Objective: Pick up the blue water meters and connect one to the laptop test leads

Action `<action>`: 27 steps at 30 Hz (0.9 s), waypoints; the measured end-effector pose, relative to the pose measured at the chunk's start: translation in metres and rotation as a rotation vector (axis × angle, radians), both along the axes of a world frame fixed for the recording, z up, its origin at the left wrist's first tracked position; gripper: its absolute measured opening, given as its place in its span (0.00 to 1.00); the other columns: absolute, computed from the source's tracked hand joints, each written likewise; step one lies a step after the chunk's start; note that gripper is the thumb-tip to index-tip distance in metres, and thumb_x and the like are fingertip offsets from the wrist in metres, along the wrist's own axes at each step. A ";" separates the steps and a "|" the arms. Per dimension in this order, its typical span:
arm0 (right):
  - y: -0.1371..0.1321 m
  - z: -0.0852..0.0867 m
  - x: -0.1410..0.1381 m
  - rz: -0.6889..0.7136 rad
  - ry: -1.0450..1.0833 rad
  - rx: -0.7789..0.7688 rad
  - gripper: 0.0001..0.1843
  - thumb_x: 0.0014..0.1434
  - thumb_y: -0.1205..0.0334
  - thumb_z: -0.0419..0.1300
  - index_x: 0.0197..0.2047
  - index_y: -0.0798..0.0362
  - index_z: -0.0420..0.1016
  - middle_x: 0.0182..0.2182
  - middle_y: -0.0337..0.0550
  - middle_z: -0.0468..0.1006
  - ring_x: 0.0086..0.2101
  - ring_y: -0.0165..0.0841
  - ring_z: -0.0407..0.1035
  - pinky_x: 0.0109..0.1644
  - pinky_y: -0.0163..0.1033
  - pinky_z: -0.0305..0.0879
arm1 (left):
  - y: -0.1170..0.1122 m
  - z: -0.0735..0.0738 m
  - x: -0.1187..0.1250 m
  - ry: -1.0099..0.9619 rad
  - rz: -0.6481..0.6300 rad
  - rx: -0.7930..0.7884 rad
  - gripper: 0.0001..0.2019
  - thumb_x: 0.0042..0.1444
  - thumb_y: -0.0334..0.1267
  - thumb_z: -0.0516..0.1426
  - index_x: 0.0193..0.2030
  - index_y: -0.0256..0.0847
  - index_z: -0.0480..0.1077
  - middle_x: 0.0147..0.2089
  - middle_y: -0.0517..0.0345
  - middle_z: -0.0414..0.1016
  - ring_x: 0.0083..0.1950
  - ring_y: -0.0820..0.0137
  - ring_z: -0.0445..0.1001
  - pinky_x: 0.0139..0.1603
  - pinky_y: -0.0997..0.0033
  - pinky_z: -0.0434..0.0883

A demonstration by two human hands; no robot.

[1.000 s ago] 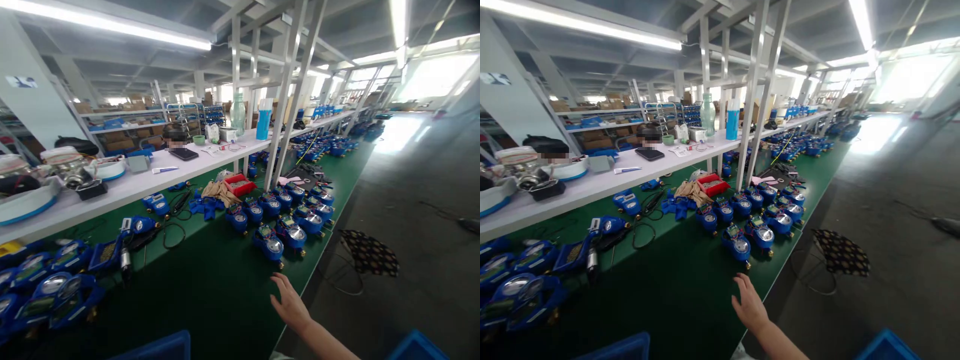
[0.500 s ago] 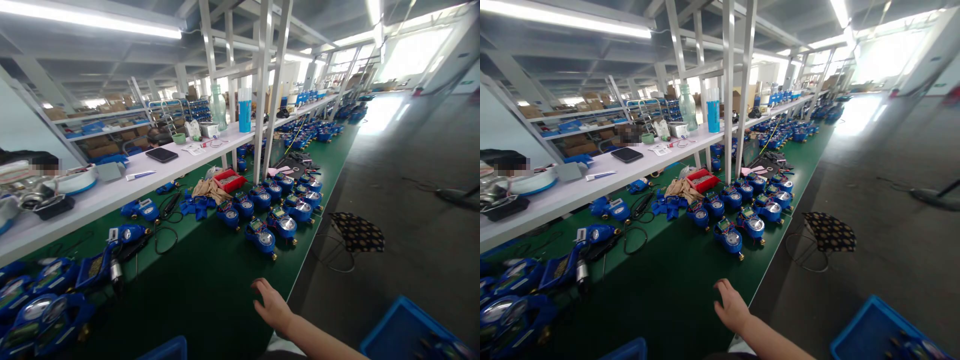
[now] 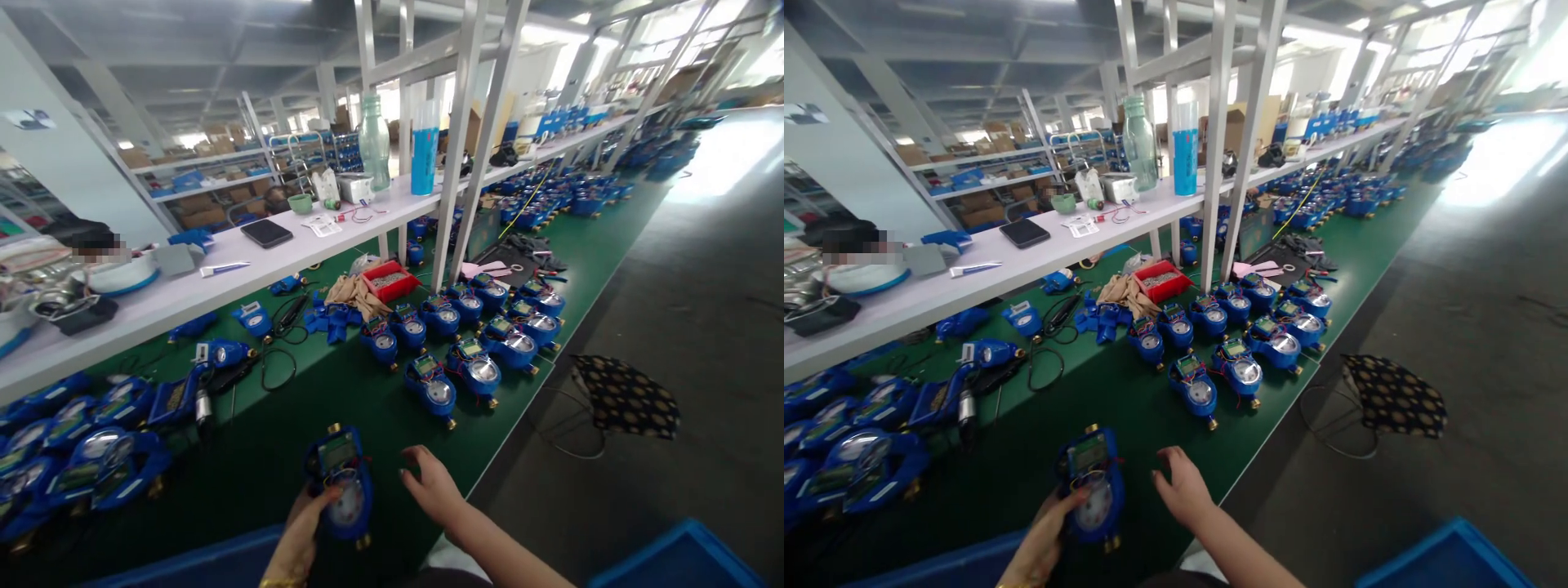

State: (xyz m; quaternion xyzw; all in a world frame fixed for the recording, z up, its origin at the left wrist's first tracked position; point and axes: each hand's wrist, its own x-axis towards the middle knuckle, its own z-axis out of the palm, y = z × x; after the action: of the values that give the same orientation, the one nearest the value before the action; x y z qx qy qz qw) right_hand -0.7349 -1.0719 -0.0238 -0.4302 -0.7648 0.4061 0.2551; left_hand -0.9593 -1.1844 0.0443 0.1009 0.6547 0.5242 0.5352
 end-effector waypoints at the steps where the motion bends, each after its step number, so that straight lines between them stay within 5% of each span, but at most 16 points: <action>1: 0.008 -0.001 0.008 -0.049 -0.009 0.020 0.19 0.57 0.57 0.51 0.50 0.57 0.67 0.47 0.52 0.70 0.49 0.39 0.66 0.56 0.43 0.63 | 0.019 -0.011 0.017 -0.029 -0.005 -0.056 0.23 0.45 0.31 0.63 0.49 0.30 0.66 0.45 0.42 0.75 0.47 0.55 0.74 0.47 0.65 0.73; 6: 0.071 -0.007 0.036 -0.350 -0.121 0.081 0.39 0.57 0.50 0.54 0.64 0.66 0.47 0.61 0.64 0.53 0.62 0.50 0.47 0.65 0.54 0.50 | 0.082 -0.050 0.079 -0.104 -0.064 -0.143 0.14 0.55 0.29 0.58 0.48 0.24 0.68 0.39 0.38 0.75 0.39 0.58 0.76 0.37 0.68 0.73; 12: 0.129 -0.011 0.017 -0.437 -0.297 0.083 0.48 0.46 0.61 0.65 0.65 0.69 0.47 0.59 0.64 0.58 0.59 0.52 0.54 0.61 0.50 0.58 | 0.104 -0.066 0.107 -0.140 -0.091 -0.069 0.19 0.52 0.33 0.60 0.51 0.30 0.67 0.45 0.43 0.75 0.42 0.57 0.76 0.47 0.63 0.74; 16: 0.133 -0.014 0.024 -0.420 -0.364 0.103 0.46 0.44 0.65 0.64 0.64 0.65 0.52 0.56 0.59 0.62 0.55 0.50 0.59 0.58 0.47 0.61 | 0.116 -0.074 0.111 -0.119 -0.088 -0.015 0.25 0.46 0.41 0.64 0.50 0.33 0.66 0.45 0.43 0.75 0.48 0.55 0.74 0.51 0.60 0.72; 23: 0.118 -0.035 0.093 -0.291 -0.397 0.188 0.44 0.53 0.53 0.56 0.64 0.73 0.47 0.52 0.70 0.61 0.53 0.60 0.60 0.51 0.57 0.65 | 0.148 -0.094 0.150 -0.084 -0.001 0.087 0.36 0.27 0.44 0.68 0.47 0.30 0.69 0.48 0.41 0.73 0.50 0.50 0.72 0.56 0.53 0.70; 27: 0.123 -0.051 0.123 -0.170 -0.322 0.307 0.41 0.49 0.49 0.61 0.64 0.48 0.54 0.48 0.60 0.65 0.50 0.63 0.63 0.43 0.66 0.66 | 0.141 -0.098 0.159 -0.047 0.033 0.133 0.36 0.23 0.39 0.71 0.46 0.35 0.74 0.48 0.46 0.74 0.54 0.51 0.69 0.61 0.53 0.65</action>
State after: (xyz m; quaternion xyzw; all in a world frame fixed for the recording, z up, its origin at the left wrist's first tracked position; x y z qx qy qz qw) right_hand -0.6117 -0.9485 -0.0749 -0.5085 -0.8095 0.1884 0.2253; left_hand -0.8008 -1.0435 -0.0539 0.1131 0.6073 0.5773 0.5340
